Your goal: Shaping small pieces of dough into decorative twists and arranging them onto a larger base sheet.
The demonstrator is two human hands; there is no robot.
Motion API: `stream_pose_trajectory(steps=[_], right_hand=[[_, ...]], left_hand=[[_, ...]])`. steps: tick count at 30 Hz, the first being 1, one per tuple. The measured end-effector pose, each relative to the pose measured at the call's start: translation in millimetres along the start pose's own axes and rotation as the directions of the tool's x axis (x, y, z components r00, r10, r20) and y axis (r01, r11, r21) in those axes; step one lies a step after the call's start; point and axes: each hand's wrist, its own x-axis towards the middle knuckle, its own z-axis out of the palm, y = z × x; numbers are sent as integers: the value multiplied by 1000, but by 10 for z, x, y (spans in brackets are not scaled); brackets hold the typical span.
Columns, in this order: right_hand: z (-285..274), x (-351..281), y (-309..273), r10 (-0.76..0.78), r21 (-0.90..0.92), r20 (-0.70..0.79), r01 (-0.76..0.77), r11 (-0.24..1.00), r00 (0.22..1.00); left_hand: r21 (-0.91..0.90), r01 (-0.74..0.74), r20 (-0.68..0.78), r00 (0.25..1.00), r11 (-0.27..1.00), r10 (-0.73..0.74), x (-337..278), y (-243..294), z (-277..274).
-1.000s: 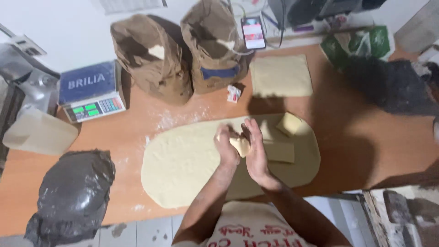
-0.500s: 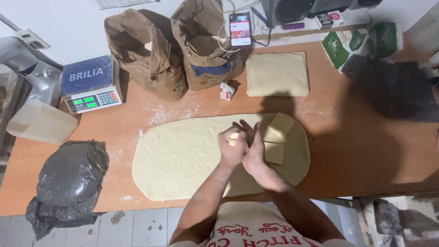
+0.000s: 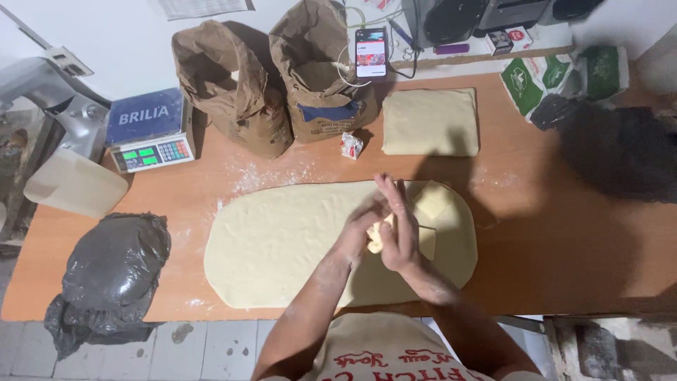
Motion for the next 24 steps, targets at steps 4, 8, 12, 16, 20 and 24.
stream_pose_trajectory(steps=[4, 8, 12, 16, 20, 24], right_hand=[[46, 113, 201, -225, -294, 250, 295, 909, 942], [249, -76, -100, -56, -320, 278, 147, 936, 959], [487, -353, 218, 52, -215, 143, -20, 976, 988], [559, -176, -16, 139, -109, 35, -135, 985, 990], [450, -66, 158, 158, -122, -157, -177, 976, 975], [618, 156, 40, 72, -184, -170, -103, 977, 983]], left_hand=[[-123, 76, -168, 981, 989, -97, 208, -695, -524], [144, 16, -438, 898, 989, 50, 261, -655, -768], [-77, -69, -620, 785, 995, 6, 269, -400, -808], [-106, -21, -326, 945, 994, -15, 197, -118, -650], [-13, 101, 25, 995, 995, -100, 188, -639, -1079], [59, -103, -112, 988, 993, 109, -70, -62, -705]])
